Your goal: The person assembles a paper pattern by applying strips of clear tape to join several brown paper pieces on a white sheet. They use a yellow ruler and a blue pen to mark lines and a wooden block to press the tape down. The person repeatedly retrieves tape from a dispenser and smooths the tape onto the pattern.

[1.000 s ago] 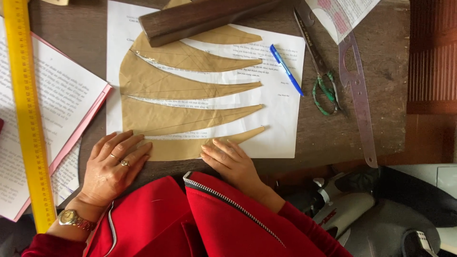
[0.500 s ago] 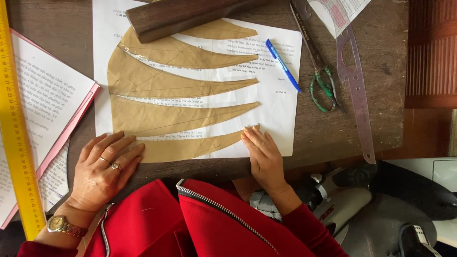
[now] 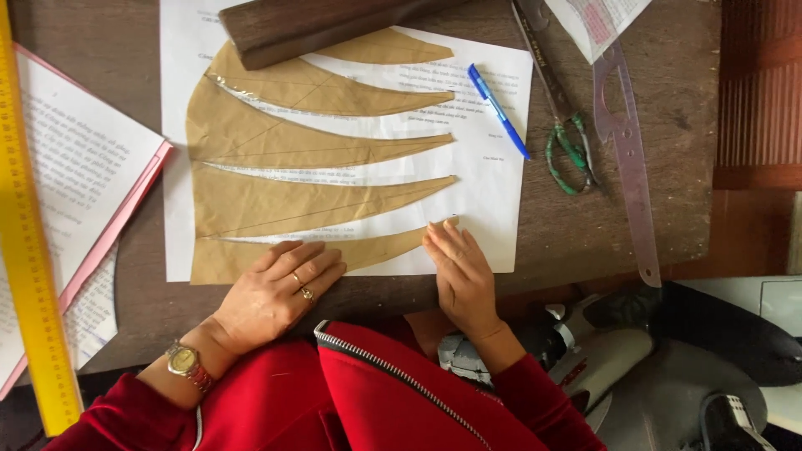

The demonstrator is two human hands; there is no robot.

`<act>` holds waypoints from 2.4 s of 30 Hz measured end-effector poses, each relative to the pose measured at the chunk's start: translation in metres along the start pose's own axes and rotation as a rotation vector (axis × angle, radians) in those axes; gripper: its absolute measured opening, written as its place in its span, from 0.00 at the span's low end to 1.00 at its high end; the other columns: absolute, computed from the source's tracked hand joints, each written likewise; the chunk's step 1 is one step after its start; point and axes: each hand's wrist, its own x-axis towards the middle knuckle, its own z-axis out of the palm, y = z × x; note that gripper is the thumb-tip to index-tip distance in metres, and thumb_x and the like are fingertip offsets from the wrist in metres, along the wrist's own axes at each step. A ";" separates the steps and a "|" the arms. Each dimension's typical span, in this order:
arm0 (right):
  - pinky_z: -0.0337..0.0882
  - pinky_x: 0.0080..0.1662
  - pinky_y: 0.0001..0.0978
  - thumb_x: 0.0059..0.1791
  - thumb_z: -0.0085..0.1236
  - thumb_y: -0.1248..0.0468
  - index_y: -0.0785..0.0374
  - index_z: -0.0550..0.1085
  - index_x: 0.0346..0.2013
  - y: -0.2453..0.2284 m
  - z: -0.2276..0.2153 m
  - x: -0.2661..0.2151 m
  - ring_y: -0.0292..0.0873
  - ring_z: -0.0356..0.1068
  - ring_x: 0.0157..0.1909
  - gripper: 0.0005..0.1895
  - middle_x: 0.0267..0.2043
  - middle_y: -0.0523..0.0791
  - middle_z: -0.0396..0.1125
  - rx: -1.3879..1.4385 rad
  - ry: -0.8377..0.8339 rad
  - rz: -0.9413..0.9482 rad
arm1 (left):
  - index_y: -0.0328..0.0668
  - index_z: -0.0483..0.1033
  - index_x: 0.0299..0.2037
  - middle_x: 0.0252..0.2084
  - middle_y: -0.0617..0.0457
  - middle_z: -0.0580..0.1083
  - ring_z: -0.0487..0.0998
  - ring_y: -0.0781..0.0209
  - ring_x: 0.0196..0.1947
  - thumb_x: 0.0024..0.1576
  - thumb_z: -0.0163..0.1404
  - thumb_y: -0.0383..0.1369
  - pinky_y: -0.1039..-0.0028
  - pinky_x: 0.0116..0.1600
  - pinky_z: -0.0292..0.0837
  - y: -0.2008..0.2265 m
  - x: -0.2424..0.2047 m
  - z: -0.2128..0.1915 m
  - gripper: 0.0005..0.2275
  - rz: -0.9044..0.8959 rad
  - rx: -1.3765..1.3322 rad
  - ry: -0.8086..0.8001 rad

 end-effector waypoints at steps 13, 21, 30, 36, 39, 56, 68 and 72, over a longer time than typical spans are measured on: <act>0.63 0.61 0.49 0.51 0.44 0.71 0.63 0.74 0.49 0.007 0.005 -0.004 0.54 0.67 0.58 0.15 0.55 0.47 0.68 0.054 0.083 -0.034 | 0.43 0.73 0.49 0.48 0.49 0.72 0.72 0.53 0.51 0.60 0.41 0.31 0.64 0.57 0.64 0.005 -0.003 0.008 0.11 -0.056 0.117 -0.087; 0.63 0.60 0.49 0.50 0.46 0.71 0.63 0.75 0.47 0.008 0.005 -0.004 0.52 0.67 0.57 0.13 0.54 0.47 0.67 0.010 0.080 -0.019 | 0.43 0.72 0.49 0.48 0.51 0.71 0.72 0.55 0.51 0.59 0.44 0.33 0.65 0.56 0.63 0.006 -0.005 0.012 0.11 -0.076 0.153 -0.110; 0.63 0.60 0.49 0.50 0.47 0.71 0.63 0.74 0.48 0.005 0.003 -0.001 0.52 0.67 0.57 0.13 0.54 0.47 0.67 0.008 0.073 -0.010 | 0.46 0.72 0.48 0.47 0.51 0.71 0.71 0.56 0.51 0.60 0.43 0.34 0.65 0.57 0.62 0.009 -0.005 0.013 0.10 -0.085 0.144 -0.129; 0.63 0.61 0.47 0.51 0.46 0.69 0.63 0.74 0.48 0.002 0.002 0.000 0.51 0.66 0.59 0.13 0.56 0.47 0.66 0.003 0.094 -0.006 | 0.45 0.72 0.49 0.47 0.50 0.71 0.71 0.55 0.51 0.60 0.42 0.34 0.65 0.56 0.62 0.008 -0.004 0.015 0.11 -0.078 0.134 -0.116; 0.63 0.60 0.48 0.50 0.47 0.68 0.62 0.74 0.48 0.002 0.001 -0.002 0.51 0.65 0.58 0.14 0.55 0.46 0.66 0.007 0.107 -0.017 | 0.47 0.72 0.50 0.49 0.52 0.71 0.70 0.56 0.51 0.60 0.42 0.35 0.65 0.56 0.61 0.009 -0.004 0.016 0.11 -0.092 0.151 -0.116; 0.70 0.45 0.39 0.50 0.50 0.72 0.67 0.73 0.42 0.005 -0.020 0.026 0.47 0.70 0.38 0.08 0.39 0.48 0.69 0.328 0.150 0.359 | 0.53 0.72 0.48 0.47 0.56 0.69 0.68 0.55 0.49 0.62 0.40 0.38 0.65 0.52 0.61 0.005 -0.001 0.026 0.10 -0.086 0.176 -0.153; 0.56 0.13 0.21 0.47 0.59 0.68 0.75 0.72 0.33 0.017 -0.026 0.048 0.32 0.54 0.06 0.10 0.12 0.46 0.58 0.719 -0.061 0.918 | 0.53 0.71 0.49 0.47 0.54 0.67 0.66 0.53 0.50 0.62 0.38 0.37 0.65 0.52 0.59 0.004 -0.004 0.027 0.10 -0.067 0.168 -0.194; 0.57 0.12 0.21 0.45 0.62 0.69 0.73 0.73 0.30 0.018 -0.021 0.047 0.33 0.56 0.06 0.08 0.11 0.47 0.59 0.688 0.001 0.936 | 0.52 0.71 0.49 0.47 0.54 0.67 0.67 0.53 0.49 0.62 0.37 0.37 0.66 0.52 0.60 0.003 -0.005 0.028 0.11 -0.060 0.178 -0.179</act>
